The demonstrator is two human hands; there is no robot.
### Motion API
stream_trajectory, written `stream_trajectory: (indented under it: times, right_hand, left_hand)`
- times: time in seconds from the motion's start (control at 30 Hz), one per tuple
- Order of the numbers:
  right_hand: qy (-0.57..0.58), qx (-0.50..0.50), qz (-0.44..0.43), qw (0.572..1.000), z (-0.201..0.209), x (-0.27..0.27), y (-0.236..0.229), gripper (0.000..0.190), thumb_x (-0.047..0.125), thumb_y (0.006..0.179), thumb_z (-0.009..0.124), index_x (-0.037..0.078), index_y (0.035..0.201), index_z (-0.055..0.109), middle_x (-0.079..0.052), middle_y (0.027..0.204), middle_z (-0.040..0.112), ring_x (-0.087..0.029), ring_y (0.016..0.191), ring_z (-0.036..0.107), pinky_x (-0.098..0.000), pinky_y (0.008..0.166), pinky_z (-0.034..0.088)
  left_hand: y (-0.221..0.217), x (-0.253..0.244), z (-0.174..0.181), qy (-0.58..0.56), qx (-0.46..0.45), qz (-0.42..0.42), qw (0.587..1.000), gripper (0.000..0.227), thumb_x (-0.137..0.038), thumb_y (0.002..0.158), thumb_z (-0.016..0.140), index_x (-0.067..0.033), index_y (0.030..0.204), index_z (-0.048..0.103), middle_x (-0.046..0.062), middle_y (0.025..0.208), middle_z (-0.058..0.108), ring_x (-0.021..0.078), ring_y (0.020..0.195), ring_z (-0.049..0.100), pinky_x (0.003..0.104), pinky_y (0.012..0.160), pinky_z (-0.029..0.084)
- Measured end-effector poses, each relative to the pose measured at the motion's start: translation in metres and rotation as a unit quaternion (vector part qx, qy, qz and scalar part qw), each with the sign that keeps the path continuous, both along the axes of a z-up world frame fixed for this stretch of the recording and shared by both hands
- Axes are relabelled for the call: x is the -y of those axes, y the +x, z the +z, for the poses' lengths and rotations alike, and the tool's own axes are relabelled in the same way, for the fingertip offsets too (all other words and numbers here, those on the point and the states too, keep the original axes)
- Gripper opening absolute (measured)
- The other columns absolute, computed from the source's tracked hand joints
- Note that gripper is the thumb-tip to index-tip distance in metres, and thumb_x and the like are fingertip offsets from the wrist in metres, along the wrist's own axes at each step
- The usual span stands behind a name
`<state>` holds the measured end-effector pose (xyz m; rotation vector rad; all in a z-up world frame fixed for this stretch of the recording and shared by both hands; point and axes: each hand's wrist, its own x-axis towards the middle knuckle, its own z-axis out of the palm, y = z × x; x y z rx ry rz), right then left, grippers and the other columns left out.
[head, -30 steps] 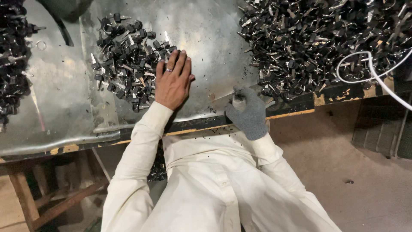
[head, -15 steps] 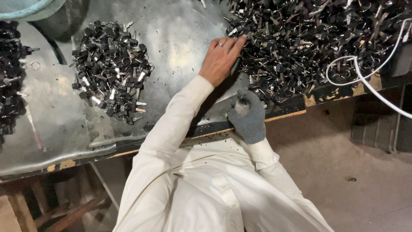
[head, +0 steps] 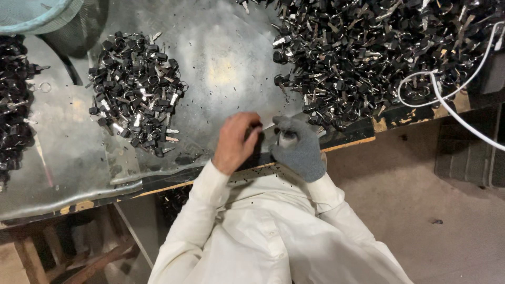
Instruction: The person repeatedly picks keys from a large pile on a metal table, uses pliers to trim or adjust the key tips, and places the finished keys into a smaller pile. The process is continuous and repetitive throughout the clip.
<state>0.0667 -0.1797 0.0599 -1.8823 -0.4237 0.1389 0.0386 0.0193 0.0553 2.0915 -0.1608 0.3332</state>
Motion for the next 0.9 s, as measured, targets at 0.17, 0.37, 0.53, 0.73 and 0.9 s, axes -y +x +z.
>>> stream_trajectory:
  times: [0.17,0.37,0.53,0.73,0.9]
  right_hand:
    - [-0.084,0.097,0.068,0.989,0.026,-0.013,0.013,0.043,0.012,0.077,0.084,0.002,0.115,0.066,-0.011,0.101,0.07,-0.023,0.093,0.07,-0.037,0.086,0.058]
    - [-0.235,0.223,-0.032,0.946,0.032,-0.017,0.016,0.054,0.014,0.088,0.08,-0.007,0.134,0.059,-0.021,0.111,0.066,-0.036,0.099,0.062,-0.0463,0.085,0.052]
    - [-0.193,0.223,0.03,0.955,0.022,-0.017,-0.006,0.046,0.011,0.084,0.077,-0.002,0.127,0.065,-0.021,0.111,0.068,-0.038,0.098,0.063,-0.0467,0.086,0.052]
    - [-0.192,0.209,0.033,0.958,0.016,-0.026,0.004,0.035,0.012,0.085,0.077,0.002,0.118,0.07,-0.017,0.11,0.071,-0.035,0.101,0.066,-0.0451,0.089,0.053]
    - [-0.21,0.199,0.045,0.956,0.019,-0.038,0.004,0.026,0.012,0.089,0.074,0.004,0.113,0.072,-0.014,0.109,0.071,-0.035,0.1,0.067,-0.0436,0.088,0.053]
  left_hand:
    - [-0.038,0.014,0.016,-0.067,0.027,-0.031,0.997,0.03,0.001,0.089,0.069,-0.0056,0.118,0.069,0.014,0.112,0.065,0.0286,0.098,0.064,0.039,0.09,0.051]
    - [0.001,0.007,-0.029,0.175,0.055,0.051,0.982,0.033,-0.005,0.088,0.073,-0.0049,0.121,0.068,0.012,0.106,0.065,0.0293,0.1,0.061,0.042,0.09,0.042]
    - [-0.009,0.013,-0.051,0.129,0.034,0.156,0.979,0.017,-0.015,0.089,0.079,-0.0101,0.102,0.069,0.005,0.09,0.062,0.0262,0.089,0.058,0.043,0.084,0.037]
    - [-0.016,0.016,-0.054,0.072,0.032,0.16,0.984,0.022,0.003,0.085,0.067,-0.0082,0.104,0.07,0.005,0.09,0.062,0.0259,0.091,0.057,0.04,0.086,0.033]
    - [-0.012,0.012,-0.061,0.078,0.007,0.147,0.986,0.022,0.004,0.079,0.066,-0.0092,0.097,0.069,0.005,0.085,0.06,0.026,0.087,0.054,0.04,0.086,0.031]
